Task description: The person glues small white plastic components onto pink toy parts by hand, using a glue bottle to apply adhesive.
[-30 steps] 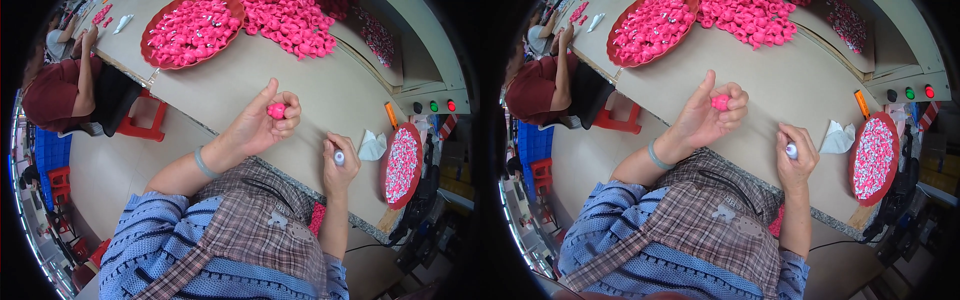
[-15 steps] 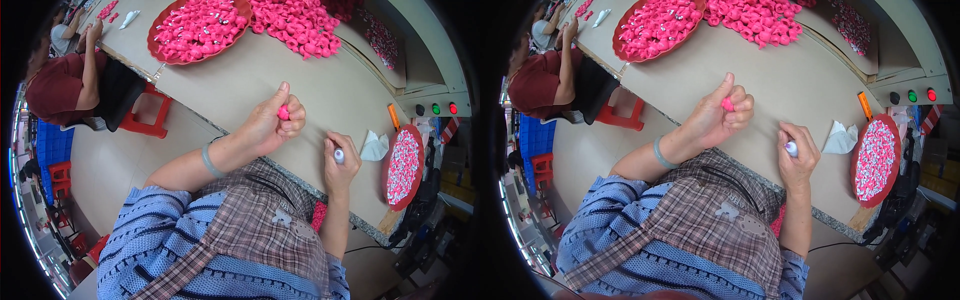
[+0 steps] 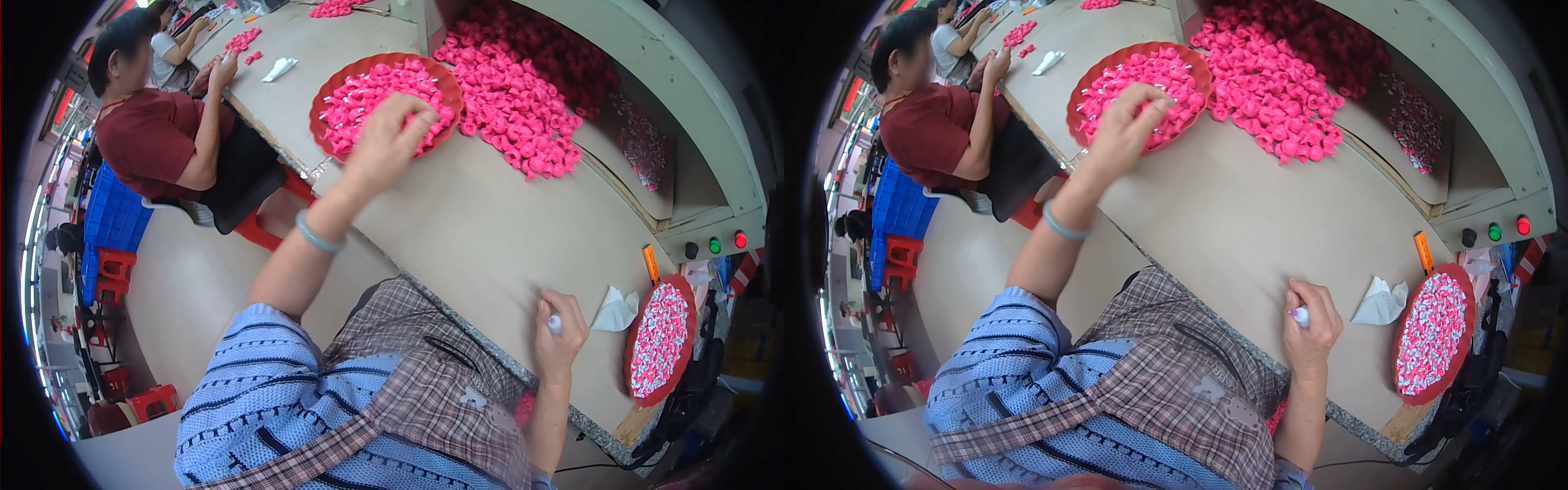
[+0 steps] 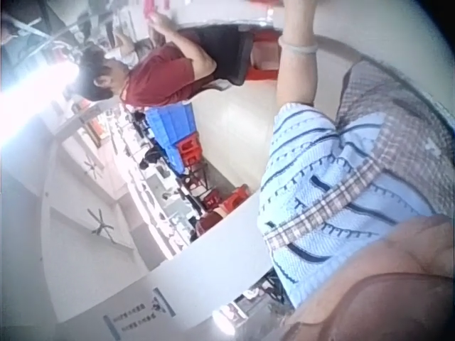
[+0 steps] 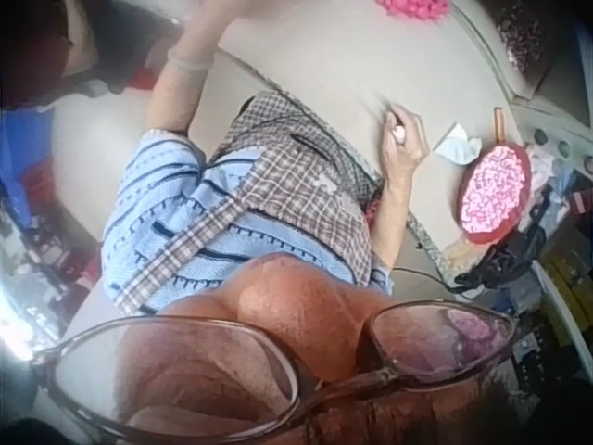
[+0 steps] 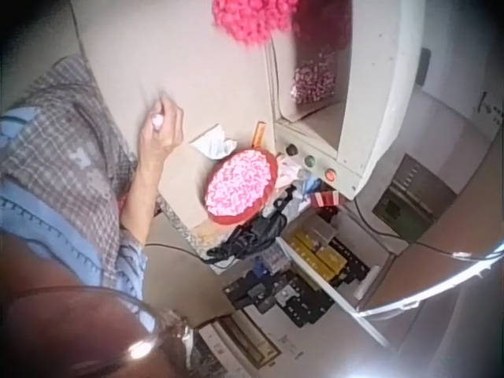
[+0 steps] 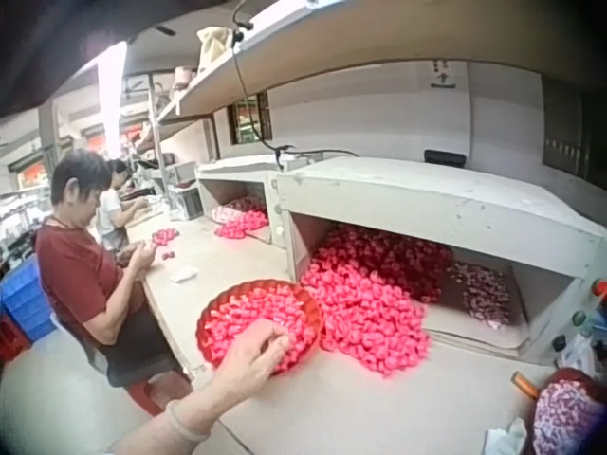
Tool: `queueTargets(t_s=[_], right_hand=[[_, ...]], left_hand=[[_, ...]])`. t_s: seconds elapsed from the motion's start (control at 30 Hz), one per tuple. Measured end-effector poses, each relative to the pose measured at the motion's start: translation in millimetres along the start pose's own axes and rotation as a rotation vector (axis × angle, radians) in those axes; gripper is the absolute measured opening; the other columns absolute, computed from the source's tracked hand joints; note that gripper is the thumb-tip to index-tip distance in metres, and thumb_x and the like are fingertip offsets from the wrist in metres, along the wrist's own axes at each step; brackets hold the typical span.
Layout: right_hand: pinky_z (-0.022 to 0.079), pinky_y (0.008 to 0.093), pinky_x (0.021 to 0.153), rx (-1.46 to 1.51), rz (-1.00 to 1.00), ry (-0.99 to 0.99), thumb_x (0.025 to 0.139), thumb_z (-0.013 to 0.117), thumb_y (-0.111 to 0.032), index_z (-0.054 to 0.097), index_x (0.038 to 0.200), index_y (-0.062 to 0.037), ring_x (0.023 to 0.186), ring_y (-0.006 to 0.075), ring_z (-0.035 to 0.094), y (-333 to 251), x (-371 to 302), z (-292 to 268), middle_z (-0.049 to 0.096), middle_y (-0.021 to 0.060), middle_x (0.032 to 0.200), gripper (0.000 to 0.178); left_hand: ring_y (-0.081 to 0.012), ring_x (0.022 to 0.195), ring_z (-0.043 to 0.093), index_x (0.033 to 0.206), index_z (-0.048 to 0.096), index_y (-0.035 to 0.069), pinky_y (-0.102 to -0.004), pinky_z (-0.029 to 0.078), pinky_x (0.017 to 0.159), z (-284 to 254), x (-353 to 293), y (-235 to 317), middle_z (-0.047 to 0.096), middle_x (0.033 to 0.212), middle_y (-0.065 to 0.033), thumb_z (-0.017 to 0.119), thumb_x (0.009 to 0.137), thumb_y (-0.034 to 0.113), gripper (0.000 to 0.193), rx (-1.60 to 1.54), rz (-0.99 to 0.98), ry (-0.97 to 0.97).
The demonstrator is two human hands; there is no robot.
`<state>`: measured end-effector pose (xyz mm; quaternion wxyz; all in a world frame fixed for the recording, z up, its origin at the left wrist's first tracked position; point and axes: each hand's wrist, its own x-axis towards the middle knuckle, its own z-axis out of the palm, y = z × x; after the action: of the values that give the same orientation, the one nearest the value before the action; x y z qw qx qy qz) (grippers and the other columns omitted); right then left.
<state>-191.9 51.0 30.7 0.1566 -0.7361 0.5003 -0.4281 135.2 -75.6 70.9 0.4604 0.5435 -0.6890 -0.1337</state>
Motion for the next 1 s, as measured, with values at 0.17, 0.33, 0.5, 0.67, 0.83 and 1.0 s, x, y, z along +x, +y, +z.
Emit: queueTargets(t_s=[0.17, 0.33, 0.5, 0.67, 0.83, 1.0], right_hand=[[0.05, 0.0292, 0.057, 0.01, 0.015, -0.003, 0.075, 0.068, 0.007, 0.066, 0.092, -0.0007, 0.065, 0.0206, 0.063, 1.8, 1.9, 0.8, 0.065, 0.0115, 0.079, 0.018], [0.05, 0.0295, 0.057, 0.052, 0.027, 0.001, 0.076, 0.069, 0.005, 0.066, 0.091, -0.0009, 0.066, 0.0211, 0.064, 4.4, 3.7, 2.6, 0.066, 0.0114, 0.08, 0.017], [0.048, 0.0262, 0.06, 0.071, 0.034, 0.001, 0.079, 0.068, 0.005, 0.066, 0.092, 0.0004, 0.067, 0.0177, 0.061, 4.5, 3.3, 4.0, 0.064, 0.0105, 0.08, 0.015], [0.05, 0.0313, 0.057, 0.061, -0.004, -0.019, 0.075, 0.068, 0.005, 0.066, 0.091, -0.001, 0.066, 0.023, 0.063, 0.7, 6.0, 4.4, 0.065, 0.0117, 0.08, 0.018], [0.049, 0.032, 0.058, 0.036, -0.009, -0.023, 0.076, 0.067, 0.006, 0.066, 0.091, -0.0008, 0.066, 0.024, 0.063, -1.9, 0.6, -4.5, 0.064, 0.0126, 0.079, 0.017], [0.05, 0.0325, 0.058, 0.005, 0.0, -0.038, 0.077, 0.066, 0.006, 0.065, 0.092, -0.0004, 0.066, 0.025, 0.063, -0.9, -1.3, -2.9, 0.063, 0.0131, 0.078, 0.016]], left_hand=[[-0.0291, 0.109, 0.059, 0.105, 0.062, -0.002, -0.0374, 0.044, 0.094, -13.5, 17.6, 2.7, 0.063, 0.11, -0.0149, 0.054, 0.092, 0.009, 0.018, 0.232, 0.202, -0.013], [-0.0341, 0.11, 0.055, 0.107, 0.063, 0.001, -0.0415, 0.045, 0.094, 46.7, 14.6, 24.7, 0.059, 0.118, -0.0158, 0.059, 0.083, -0.001, 0.025, 0.157, 0.354, -0.104], [-0.0356, 0.106, 0.053, 0.108, 0.062, 0.0, -0.0425, 0.046, 0.091, 102.0, 38.9, 9.2, 0.059, 0.116, -0.0157, 0.059, 0.077, -0.004, 0.032, 0.399, 0.387, -0.019], [-0.0333, 0.096, 0.054, 0.107, 0.063, 0.001, -0.0419, 0.047, 0.085, 109.9, 48.6, 3.4, 0.061, 0.102, -0.0135, 0.057, 0.068, -0.004, 0.04, 0.607, 0.299, -0.129], [-0.0329, 0.095, 0.054, 0.109, 0.062, 0.005, -0.0439, 0.049, 0.078, 120.1, 47.4, 7.0, 0.06, 0.096, -0.0132, 0.06, 0.071, -0.001, 0.038, 0.448, 0.347, -0.011], [-0.0188, 0.09, 0.063, 0.114, 0.062, 0.004, -0.0301, 0.053, 0.078, 112.8, 46.7, 9.8, 0.065, 0.1, -0.0093, 0.067, 0.083, 0.006, 0.031, -0.178, 0.01, -0.087]])
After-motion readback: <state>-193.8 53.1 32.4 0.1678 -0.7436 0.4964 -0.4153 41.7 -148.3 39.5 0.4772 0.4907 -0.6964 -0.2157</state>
